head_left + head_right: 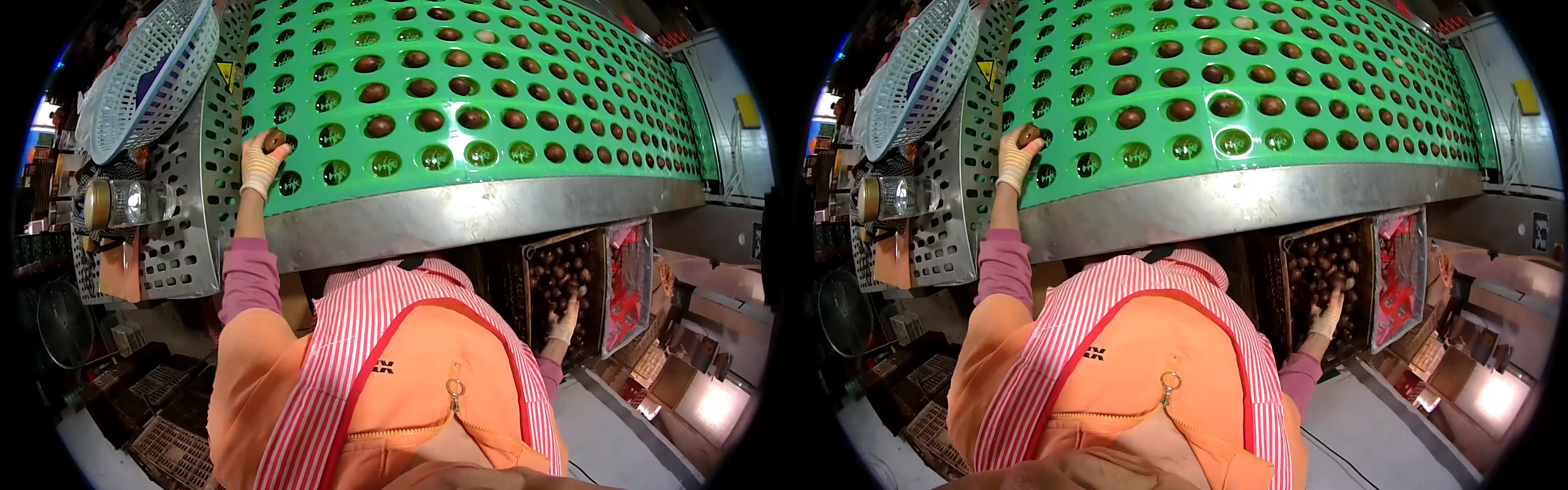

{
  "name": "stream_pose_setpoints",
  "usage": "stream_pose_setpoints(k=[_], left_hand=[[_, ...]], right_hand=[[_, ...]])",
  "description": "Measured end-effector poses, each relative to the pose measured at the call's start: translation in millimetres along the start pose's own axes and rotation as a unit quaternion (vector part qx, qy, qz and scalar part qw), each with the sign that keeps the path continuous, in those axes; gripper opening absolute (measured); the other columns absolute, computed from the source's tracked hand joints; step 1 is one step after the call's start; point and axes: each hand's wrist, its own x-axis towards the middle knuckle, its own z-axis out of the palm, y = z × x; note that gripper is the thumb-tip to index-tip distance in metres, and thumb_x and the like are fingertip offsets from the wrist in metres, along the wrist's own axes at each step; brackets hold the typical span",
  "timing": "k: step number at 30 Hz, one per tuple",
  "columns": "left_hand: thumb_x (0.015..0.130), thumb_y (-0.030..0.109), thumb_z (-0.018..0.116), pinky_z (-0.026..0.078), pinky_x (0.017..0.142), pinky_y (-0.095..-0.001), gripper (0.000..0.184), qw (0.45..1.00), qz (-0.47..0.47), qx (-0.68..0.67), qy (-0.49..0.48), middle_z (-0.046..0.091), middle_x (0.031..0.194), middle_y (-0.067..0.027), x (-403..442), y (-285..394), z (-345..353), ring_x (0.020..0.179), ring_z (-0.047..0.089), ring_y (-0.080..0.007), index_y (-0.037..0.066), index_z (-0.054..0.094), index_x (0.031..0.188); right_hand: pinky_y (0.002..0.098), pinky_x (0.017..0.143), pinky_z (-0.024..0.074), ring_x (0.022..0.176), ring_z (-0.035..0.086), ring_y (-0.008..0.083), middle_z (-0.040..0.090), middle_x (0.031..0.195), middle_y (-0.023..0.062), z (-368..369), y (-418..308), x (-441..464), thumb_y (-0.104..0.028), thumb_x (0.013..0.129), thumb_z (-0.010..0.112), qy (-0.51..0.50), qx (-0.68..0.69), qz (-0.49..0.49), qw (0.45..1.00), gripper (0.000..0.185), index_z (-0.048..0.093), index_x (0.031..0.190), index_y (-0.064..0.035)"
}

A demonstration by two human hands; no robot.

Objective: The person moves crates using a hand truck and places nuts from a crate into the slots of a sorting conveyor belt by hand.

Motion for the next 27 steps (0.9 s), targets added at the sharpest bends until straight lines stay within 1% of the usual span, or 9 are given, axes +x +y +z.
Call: stream_pose_setpoints(k=[4, 9, 10, 12, 14, 16, 19, 22, 27], left_hand=[[0.072, 0.035, 0.078, 0.043, 0.102, -0.0389, 0.062, 0.994, 0.103, 0.044, 0.012, 0.049, 0.129, -0.0184, 22, 42, -21, 0.118, 0.052, -0.0355, 0.020, 0.060, 0.130], [0.075, 0.038, 0.078, 0.046, 0.099, -0.0420, 0.066, 0.964, -0.012, 0.212, -0.159, 0.047, 0.130, -0.0165, 71, 29, -5, 0.113, 0.055, -0.0365, 0.025, 0.054, 0.135], [0.075, 0.038, 0.078, 0.046, 0.099, -0.0422, 0.065, 0.963, -0.015, 0.214, -0.161, 0.047, 0.130, -0.0166, 76, 25, -4, 0.113, 0.055, -0.0367, 0.025, 0.054, 0.134], [0.078, 0.039, 0.076, 0.046, 0.097, -0.0435, 0.063, 0.976, -0.025, 0.195, -0.090, 0.050, 0.129, -0.0185, 63, 44, -12, 0.112, 0.055, -0.0366, 0.019, 0.054, 0.133], [0.079, 0.039, 0.075, 0.046, 0.097, -0.0448, 0.063, 0.991, -0.010, 0.133, 0.020, 0.054, 0.127, -0.0190, 60, 41, -15, 0.111, 0.055, -0.0371, 0.015, 0.054, 0.133], [0.083, 0.044, 0.073, 0.053, 0.064, -0.0350, 0.057, 0.978, -0.095, -0.184, 0.022, 0.065, 0.086, -0.0097, 63, 34, -17, 0.069, 0.064, -0.0223, 0.008, 0.058, 0.125], [0.084, 0.036, 0.075, 0.051, 0.060, -0.0298, 0.041, 0.762, -0.138, -0.629, 0.067, 0.059, 0.076, -0.0015, 57, 27, -11, 0.061, 0.055, -0.0137, 0.006, 0.060, 0.108], [0.086, 0.025, 0.073, 0.052, 0.069, -0.0293, 0.037, 0.700, -0.057, -0.709, 0.065, 0.060, 0.084, -0.0021, 75, 0, 10, 0.073, 0.058, -0.0132, 0.004, 0.059, 0.113], [0.083, 0.003, 0.069, 0.050, 0.089, -0.0299, 0.043, 0.863, 0.066, -0.499, 0.042, 0.063, 0.101, -0.0040, 116, 16, 20, 0.093, 0.061, -0.0151, -0.001, 0.054, 0.123]], right_hand=[[0.0217, 0.060, 0.0430, 0.090, 0.060, 0.0164, 0.059, 0.121, -0.0010, 108, -51, -32, -0.036, 0.088, 0.070, -0.278, 0.141, 0.000, 0.950, 0.044, 0.056, 0.125, -0.0178], [0.0252, 0.062, 0.0484, 0.087, 0.062, 0.0202, 0.058, 0.115, 0.0088, 348, -69, -141, -0.021, 0.079, 0.074, -0.350, -0.262, -0.202, 0.876, 0.048, 0.058, 0.123, -0.0111], [0.0286, 0.067, 0.0516, 0.088, 0.062, 0.0234, 0.058, 0.113, 0.0114, 385, -57, -151, -0.018, 0.075, 0.076, -0.379, -0.316, -0.251, 0.833, 0.050, 0.059, 0.122, -0.0096], [0.0365, 0.079, 0.0541, 0.092, 0.062, 0.0308, 0.055, 0.117, 0.0159, 454, -28, -182, -0.013, 0.067, 0.079, -0.395, -0.414, -0.613, 0.544, 0.054, 0.061, 0.118, -0.0097], [0.0422, 0.086, 0.0534, 0.096, 0.061, 0.0359, 0.049, 0.124, 0.0183, 503, 17, -208, -0.012, 0.063, 0.079, -0.398, -0.408, -0.646, 0.507, 0.053, 0.063, 0.114, -0.0131], [0.0420, 0.089, 0.0526, 0.104, 0.059, 0.0378, 0.044, 0.133, 0.0203, 535, 56, -228, -0.010, 0.065, 0.077, -0.451, -0.474, -0.576, 0.491, 0.050, 0.063, 0.112, -0.0174], [0.0422, 0.088, 0.0524, 0.111, 0.057, 0.0394, 0.037, 0.143, 0.0245, 568, 90, -240, -0.002, 0.068, 0.066, -0.499, -0.594, -0.510, 0.371, 0.049, 0.065, 0.113, -0.0202], [0.0435, 0.087, 0.0517, 0.107, 0.060, 0.0383, 0.040, 0.144, 0.0221, 592, 94, -234, -0.006, 0.070, 0.065, -0.511, -0.570, -0.541, 0.347, 0.042, 0.067, 0.111, -0.0181], [0.0434, 0.086, 0.0521, 0.100, 0.063, 0.0343, 0.049, 0.138, 0.0147, 651, 81, -214, -0.014, 0.071, 0.068, -0.583, -0.599, -0.488, 0.252, 0.030, 0.070, 0.101, -0.0133]])
